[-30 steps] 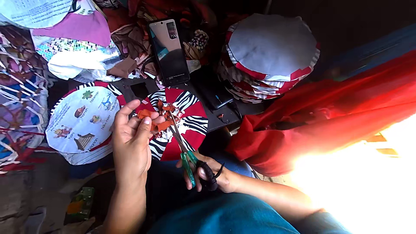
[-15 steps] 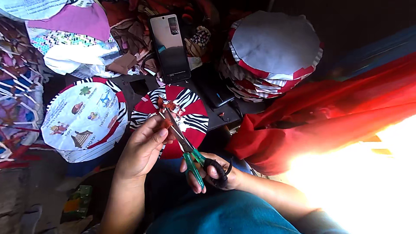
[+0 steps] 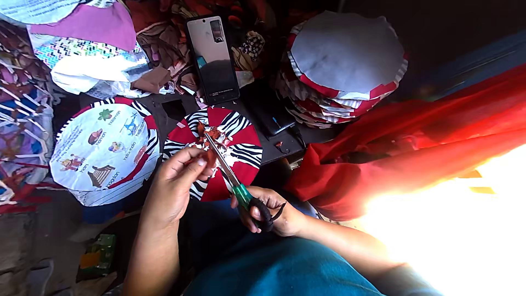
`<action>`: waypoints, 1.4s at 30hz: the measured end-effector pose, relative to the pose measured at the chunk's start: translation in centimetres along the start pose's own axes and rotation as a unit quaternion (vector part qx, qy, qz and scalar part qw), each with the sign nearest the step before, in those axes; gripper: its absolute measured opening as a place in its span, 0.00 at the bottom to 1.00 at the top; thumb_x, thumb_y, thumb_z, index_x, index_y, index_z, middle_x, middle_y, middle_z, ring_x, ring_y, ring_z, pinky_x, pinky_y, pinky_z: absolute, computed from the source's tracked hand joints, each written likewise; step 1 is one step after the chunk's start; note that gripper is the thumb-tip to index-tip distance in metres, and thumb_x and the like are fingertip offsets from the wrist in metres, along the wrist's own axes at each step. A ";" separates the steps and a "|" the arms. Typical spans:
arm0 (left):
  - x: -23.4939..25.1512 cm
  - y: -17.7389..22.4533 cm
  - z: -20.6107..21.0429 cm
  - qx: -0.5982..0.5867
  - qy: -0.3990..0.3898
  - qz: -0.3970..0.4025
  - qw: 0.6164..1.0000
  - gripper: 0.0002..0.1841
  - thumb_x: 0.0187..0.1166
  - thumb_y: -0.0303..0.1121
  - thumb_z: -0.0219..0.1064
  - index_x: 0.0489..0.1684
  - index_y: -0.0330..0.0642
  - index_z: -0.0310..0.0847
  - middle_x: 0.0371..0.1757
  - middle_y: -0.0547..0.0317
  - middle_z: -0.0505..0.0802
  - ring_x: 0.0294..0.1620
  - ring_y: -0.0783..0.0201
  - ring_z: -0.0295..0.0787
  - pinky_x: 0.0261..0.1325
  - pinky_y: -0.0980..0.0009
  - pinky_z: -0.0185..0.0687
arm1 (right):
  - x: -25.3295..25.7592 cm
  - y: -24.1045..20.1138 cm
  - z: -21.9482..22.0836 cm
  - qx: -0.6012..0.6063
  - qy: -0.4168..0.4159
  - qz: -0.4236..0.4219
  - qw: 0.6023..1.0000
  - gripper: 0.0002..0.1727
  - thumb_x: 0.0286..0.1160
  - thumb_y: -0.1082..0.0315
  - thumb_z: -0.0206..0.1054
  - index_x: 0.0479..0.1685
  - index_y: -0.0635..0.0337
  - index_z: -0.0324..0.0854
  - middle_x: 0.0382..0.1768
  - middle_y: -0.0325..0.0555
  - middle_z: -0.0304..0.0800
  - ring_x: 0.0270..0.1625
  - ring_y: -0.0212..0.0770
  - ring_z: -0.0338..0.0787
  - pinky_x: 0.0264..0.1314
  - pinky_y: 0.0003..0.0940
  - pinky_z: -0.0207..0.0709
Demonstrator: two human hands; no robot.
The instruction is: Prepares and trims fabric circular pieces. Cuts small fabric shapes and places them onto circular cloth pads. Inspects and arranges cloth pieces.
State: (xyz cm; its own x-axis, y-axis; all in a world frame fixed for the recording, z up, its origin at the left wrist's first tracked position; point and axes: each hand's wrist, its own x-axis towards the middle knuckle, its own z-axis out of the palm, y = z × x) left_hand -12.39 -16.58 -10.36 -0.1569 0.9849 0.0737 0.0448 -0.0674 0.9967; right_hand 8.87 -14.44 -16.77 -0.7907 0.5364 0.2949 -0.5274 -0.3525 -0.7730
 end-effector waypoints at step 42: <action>0.5 0.0 -0.3 0.076 0.013 -0.057 0.995 0.09 0.77 0.18 0.61 0.38 0.44 0.84 0.27 0.72 0.91 0.27 0.79 0.88 0.36 0.83 0.86 | 0.1 -0.6 0.0 -0.277 -0.005 0.069 0.958 0.23 0.85 0.58 0.57 0.59 0.74 0.74 0.29 0.37 0.78 0.31 0.21 0.80 0.37 0.17 0.76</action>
State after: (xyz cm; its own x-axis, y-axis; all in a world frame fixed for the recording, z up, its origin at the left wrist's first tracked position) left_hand -12.78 -16.14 -10.30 -0.1956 0.9800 -0.0372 0.1734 0.0719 0.9822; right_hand 9.11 -14.19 -16.32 -0.8456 0.5053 0.1722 -0.1740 0.0440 -0.9838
